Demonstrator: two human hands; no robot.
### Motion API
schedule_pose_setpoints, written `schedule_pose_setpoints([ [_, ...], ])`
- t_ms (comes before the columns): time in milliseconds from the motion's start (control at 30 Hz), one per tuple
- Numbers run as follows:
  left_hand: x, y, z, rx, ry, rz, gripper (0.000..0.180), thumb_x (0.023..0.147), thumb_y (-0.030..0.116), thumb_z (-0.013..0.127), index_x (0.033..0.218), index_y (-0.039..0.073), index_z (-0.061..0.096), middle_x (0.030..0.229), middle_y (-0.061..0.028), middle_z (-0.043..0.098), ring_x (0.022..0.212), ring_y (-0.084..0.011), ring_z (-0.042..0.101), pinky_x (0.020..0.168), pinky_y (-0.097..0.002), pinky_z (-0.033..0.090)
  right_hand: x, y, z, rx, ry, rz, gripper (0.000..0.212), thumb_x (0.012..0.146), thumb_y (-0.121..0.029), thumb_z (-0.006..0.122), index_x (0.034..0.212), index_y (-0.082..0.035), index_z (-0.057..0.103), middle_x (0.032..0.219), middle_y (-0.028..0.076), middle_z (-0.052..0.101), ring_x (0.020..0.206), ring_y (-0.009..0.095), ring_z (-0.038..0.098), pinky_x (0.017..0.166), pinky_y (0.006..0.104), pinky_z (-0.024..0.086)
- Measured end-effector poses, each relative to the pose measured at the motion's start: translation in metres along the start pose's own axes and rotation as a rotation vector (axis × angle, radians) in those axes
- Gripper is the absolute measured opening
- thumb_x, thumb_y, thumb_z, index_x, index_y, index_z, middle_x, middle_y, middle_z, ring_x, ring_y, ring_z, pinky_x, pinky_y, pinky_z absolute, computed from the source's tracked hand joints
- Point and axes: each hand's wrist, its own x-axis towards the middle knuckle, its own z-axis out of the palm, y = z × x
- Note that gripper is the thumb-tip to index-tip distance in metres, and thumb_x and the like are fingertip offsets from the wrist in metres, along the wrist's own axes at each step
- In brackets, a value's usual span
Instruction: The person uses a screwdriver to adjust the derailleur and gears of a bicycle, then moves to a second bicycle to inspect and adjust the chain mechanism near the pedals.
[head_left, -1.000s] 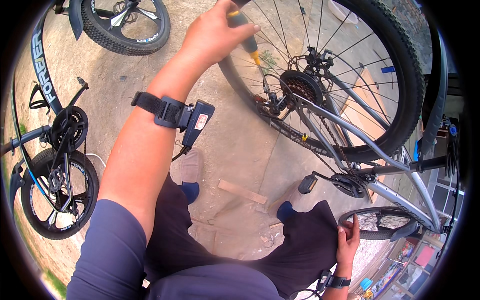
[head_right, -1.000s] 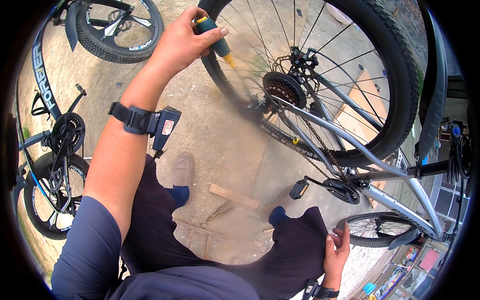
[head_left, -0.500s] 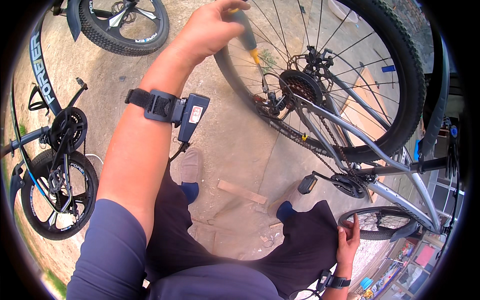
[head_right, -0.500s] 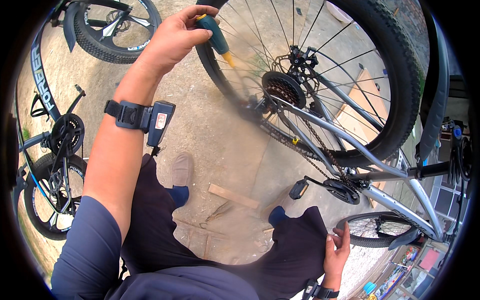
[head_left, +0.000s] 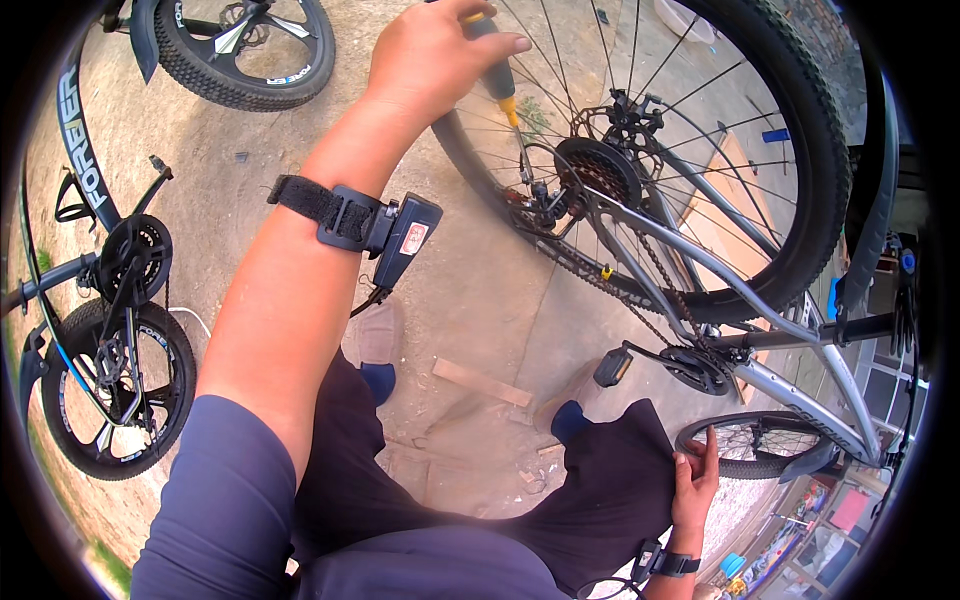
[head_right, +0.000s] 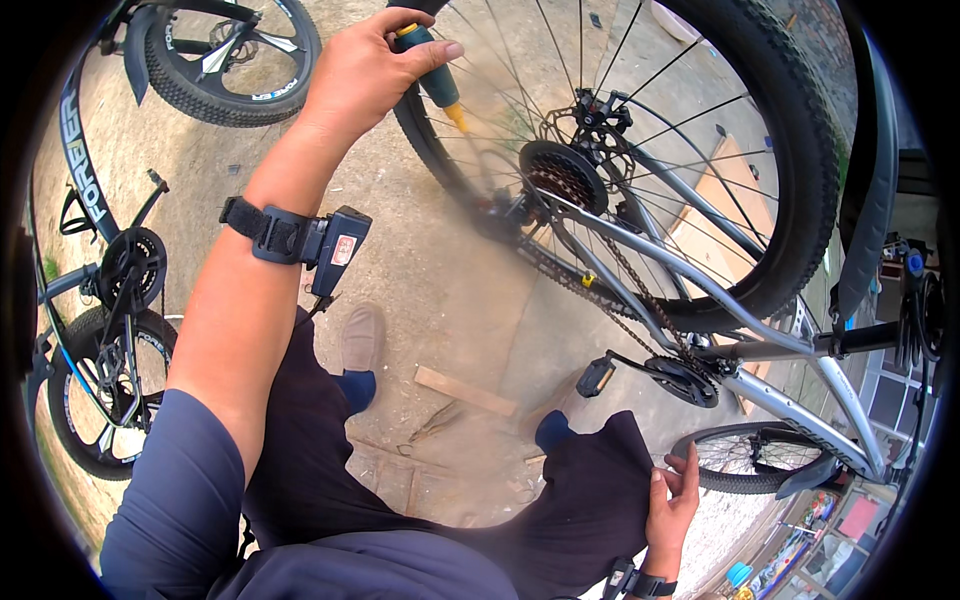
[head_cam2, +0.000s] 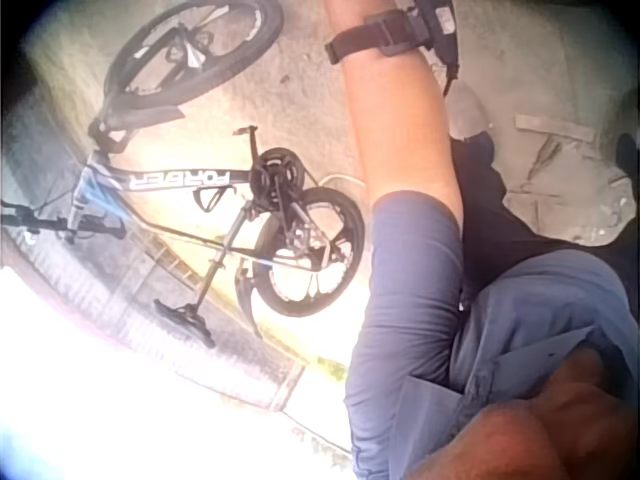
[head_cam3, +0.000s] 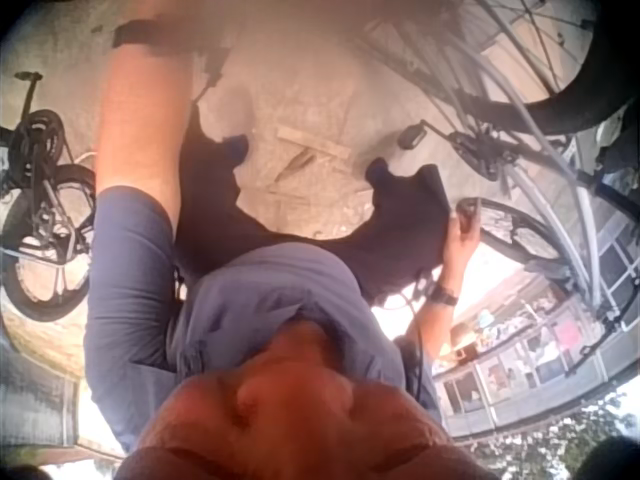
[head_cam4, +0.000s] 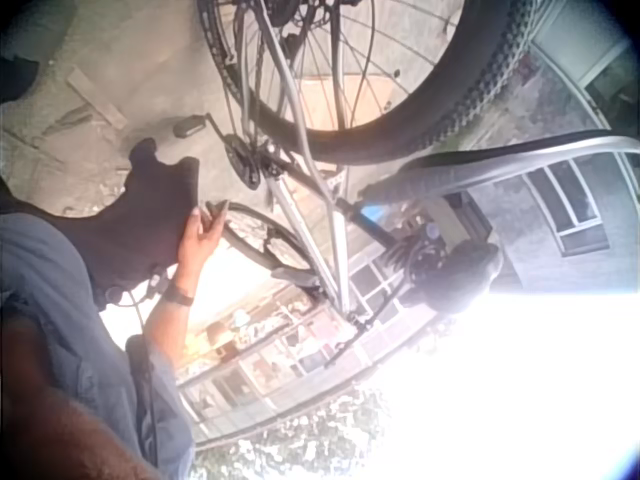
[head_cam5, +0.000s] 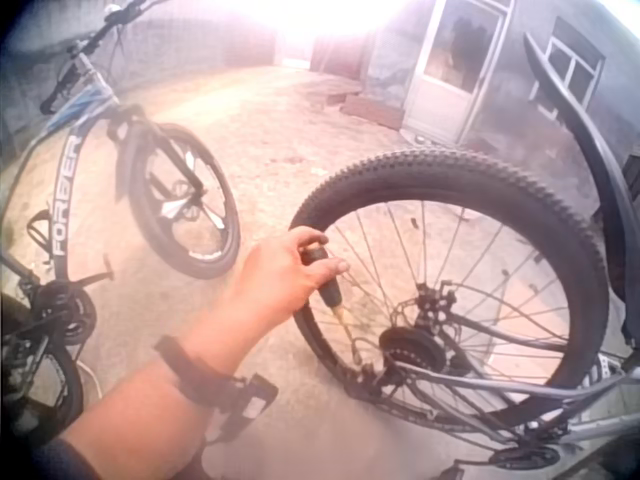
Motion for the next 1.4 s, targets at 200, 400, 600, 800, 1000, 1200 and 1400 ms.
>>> schedule_pose_setpoints([
  [200, -0.004, 0.024, -0.012, 0.071, -0.064, -0.116, 0.051, 0.078, 0.035, 0.081, 0.112, 0.000, 0.069, 0.093, -0.0185, 0.072, 0.083, -0.0266, 0.071, 0.075, -0.0364, 0.055, -0.001, -0.002, 0.000, 0.001, 0.002, 0.019, 0.067, 0.092, 0.000, 0.059, 0.153, -0.004, 0.033, 0.120, 0.014, 0.058, 0.093, 0.013, 0.063, 0.089, 0.0256, 0.050],
  [400, 0.010, -0.014, -0.003, -0.202, -0.098, -0.034, 0.049, 0.079, 0.020, 0.079, 0.120, -0.003, 0.065, 0.096, -0.0146, 0.072, 0.085, -0.0194, 0.068, 0.075, -0.0316, 0.054, -0.001, 0.000, -0.002, 0.005, -0.004, 0.000, 0.067, 0.092, -0.002, 0.059, 0.154, -0.005, 0.032, 0.120, 0.014, 0.058, 0.095, 0.015, 0.064, 0.090, 0.0265, 0.050],
  [600, 0.009, -0.009, -0.002, -0.386, -0.204, -0.043, 0.045, 0.085, 0.012, 0.073, 0.126, -0.004, 0.061, 0.094, -0.0104, 0.070, 0.083, -0.0145, 0.065, 0.074, -0.0277, 0.053, -0.002, -0.001, -0.001, 0.003, 0.002, 0.014, 0.067, 0.093, -0.003, 0.059, 0.154, -0.006, 0.032, 0.120, 0.013, 0.058, 0.096, 0.016, 0.064, 0.090, 0.0271, 0.050],
  [800, 0.014, -0.026, 0.007, -0.424, -0.133, 0.000, 0.043, 0.088, 0.016, 0.073, 0.125, -0.004, 0.062, 0.090, -0.0084, 0.069, 0.079, -0.0123, 0.063, 0.069, -0.0264, 0.051, -0.003, 0.000, -0.001, -0.006, 0.010, 0.013, 0.067, 0.094, -0.004, 0.060, 0.154, -0.006, 0.032, 0.119, 0.013, 0.058, 0.096, 0.016, 0.064, 0.090, 0.0273, 0.050],
  [1000, 0.013, -0.025, 0.013, -0.545, -0.151, -0.006, 0.038, 0.091, 0.012, 0.068, 0.126, -0.003, 0.062, 0.091, -0.0066, 0.069, 0.079, -0.0120, 0.062, 0.069, -0.0257, 0.050, -0.003, -0.001, -0.001, -0.005, 0.013, 0.006, 0.066, 0.094, -0.004, 0.060, 0.154, -0.007, 0.032, 0.119, 0.013, 0.059, 0.096, 0.016, 0.064, 0.089, 0.0269, 0.050],
  [1200, 0.015, -0.025, 0.019, -0.656, -0.036, 0.015, 0.034, 0.093, 0.016, 0.067, 0.121, -0.002, 0.065, 0.096, -0.0076, 0.070, 0.084, -0.0116, 0.062, 0.074, -0.0256, 0.050, -0.003, -0.006, 0.000, 0.000, 0.012, 0.021, 0.067, 0.094, -0.005, 0.060, 0.154, -0.007, 0.032, 0.119, 0.013, 0.059, 0.096, 0.016, 0.064, 0.090, 0.0267, 0.049],
  [1400, 0.004, -0.003, 0.000, -0.435, -0.146, -0.018, 0.033, 0.094, 0.016, 0.064, 0.122, -0.002, 0.065, 0.098, -0.0081, 0.070, 0.087, -0.0131, 0.063, 0.078, -0.0272, 0.051, -0.003, -0.007, -0.001, -0.011, 0.014, 0.018, 0.067, 0.094, -0.005, 0.060, 0.154, -0.007, 0.031, 0.119, 0.013, 0.058, 0.096, 0.016, 0.064, 0.090, 0.0271, 0.049],
])
